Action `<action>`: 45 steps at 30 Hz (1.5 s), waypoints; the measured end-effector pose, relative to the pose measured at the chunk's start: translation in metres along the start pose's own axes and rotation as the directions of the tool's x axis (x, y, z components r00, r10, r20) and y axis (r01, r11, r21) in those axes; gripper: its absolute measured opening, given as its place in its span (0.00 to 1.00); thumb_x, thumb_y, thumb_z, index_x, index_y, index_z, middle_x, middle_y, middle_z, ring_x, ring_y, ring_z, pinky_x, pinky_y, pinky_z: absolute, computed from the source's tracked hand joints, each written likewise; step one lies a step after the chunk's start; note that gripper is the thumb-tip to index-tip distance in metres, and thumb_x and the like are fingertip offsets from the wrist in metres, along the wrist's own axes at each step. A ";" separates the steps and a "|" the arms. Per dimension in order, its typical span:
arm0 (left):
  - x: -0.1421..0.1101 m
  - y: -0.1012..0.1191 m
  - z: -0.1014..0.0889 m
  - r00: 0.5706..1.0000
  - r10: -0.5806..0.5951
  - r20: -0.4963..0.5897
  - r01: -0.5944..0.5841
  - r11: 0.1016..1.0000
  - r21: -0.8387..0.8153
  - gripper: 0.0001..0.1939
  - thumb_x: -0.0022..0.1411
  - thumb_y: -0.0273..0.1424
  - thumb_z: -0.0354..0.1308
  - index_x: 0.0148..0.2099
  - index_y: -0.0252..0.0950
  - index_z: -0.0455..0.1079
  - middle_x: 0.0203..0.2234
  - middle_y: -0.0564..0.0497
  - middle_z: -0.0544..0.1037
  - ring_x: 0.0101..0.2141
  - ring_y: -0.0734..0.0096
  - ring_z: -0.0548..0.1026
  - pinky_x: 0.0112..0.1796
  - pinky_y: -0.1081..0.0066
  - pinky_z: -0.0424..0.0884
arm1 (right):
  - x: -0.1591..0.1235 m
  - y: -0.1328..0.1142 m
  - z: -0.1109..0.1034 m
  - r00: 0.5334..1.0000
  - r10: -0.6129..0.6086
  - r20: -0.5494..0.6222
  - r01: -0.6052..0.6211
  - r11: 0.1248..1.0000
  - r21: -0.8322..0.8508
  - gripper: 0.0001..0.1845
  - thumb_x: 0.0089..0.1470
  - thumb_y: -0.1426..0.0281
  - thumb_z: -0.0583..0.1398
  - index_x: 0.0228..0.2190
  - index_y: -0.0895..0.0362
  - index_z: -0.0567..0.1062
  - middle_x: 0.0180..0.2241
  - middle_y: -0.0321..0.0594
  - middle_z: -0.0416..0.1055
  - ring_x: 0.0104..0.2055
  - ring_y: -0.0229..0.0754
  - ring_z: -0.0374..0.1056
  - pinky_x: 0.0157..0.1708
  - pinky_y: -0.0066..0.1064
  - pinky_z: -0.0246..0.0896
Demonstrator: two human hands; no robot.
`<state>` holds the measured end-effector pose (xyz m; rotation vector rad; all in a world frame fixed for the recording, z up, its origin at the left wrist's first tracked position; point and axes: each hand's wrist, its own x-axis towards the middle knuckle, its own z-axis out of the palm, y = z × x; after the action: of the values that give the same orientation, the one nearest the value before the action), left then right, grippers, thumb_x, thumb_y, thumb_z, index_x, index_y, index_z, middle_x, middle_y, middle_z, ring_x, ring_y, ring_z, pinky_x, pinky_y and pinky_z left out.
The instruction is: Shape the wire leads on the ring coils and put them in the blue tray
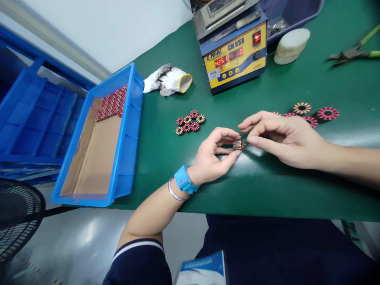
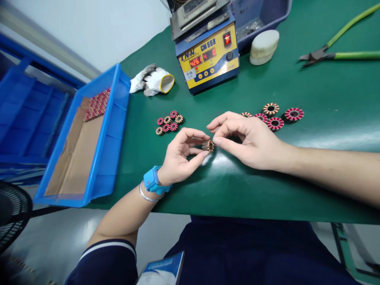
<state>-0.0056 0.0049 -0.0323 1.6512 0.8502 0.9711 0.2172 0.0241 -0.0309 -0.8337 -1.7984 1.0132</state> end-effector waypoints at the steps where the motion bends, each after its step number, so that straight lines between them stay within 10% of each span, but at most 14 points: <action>1: 0.000 0.000 0.000 1.000 -0.019 0.000 0.019 1.000 -0.012 0.20 0.63 0.35 0.70 0.52 0.39 0.67 0.45 0.47 0.78 0.45 0.68 0.81 0.37 0.78 0.81 | 0.000 0.000 0.000 1.000 -0.006 -0.002 0.006 1.000 0.001 0.09 0.61 0.62 0.67 0.30 0.52 0.80 0.42 0.41 0.79 0.47 0.48 0.76 0.49 0.43 0.74; 23: 0.001 -0.003 0.001 0.999 -0.041 -0.018 0.039 0.994 -0.101 0.22 0.63 0.32 0.69 0.55 0.40 0.65 0.45 0.48 0.76 0.42 0.71 0.82 0.34 0.82 0.81 | -0.008 -0.003 0.000 0.894 -0.429 0.130 0.446 0.820 -0.360 0.04 0.63 0.73 0.63 0.39 0.52 0.75 0.52 0.47 0.75 0.54 0.47 0.74 0.50 0.40 0.78; 45: -0.001 -0.003 0.002 1.000 -0.013 -0.026 0.011 0.997 -0.083 0.24 0.62 0.34 0.70 0.57 0.39 0.65 0.45 0.47 0.78 0.43 0.69 0.83 0.35 0.80 0.82 | -0.005 0.003 -0.004 0.889 -0.437 0.138 0.447 0.763 -0.467 0.06 0.63 0.74 0.64 0.40 0.51 0.76 0.53 0.47 0.76 0.52 0.49 0.76 0.49 0.45 0.76</action>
<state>-0.0044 0.0035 -0.0357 1.5642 0.8261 1.0086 0.2228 0.0224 -0.0341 -0.6306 -2.1729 0.2520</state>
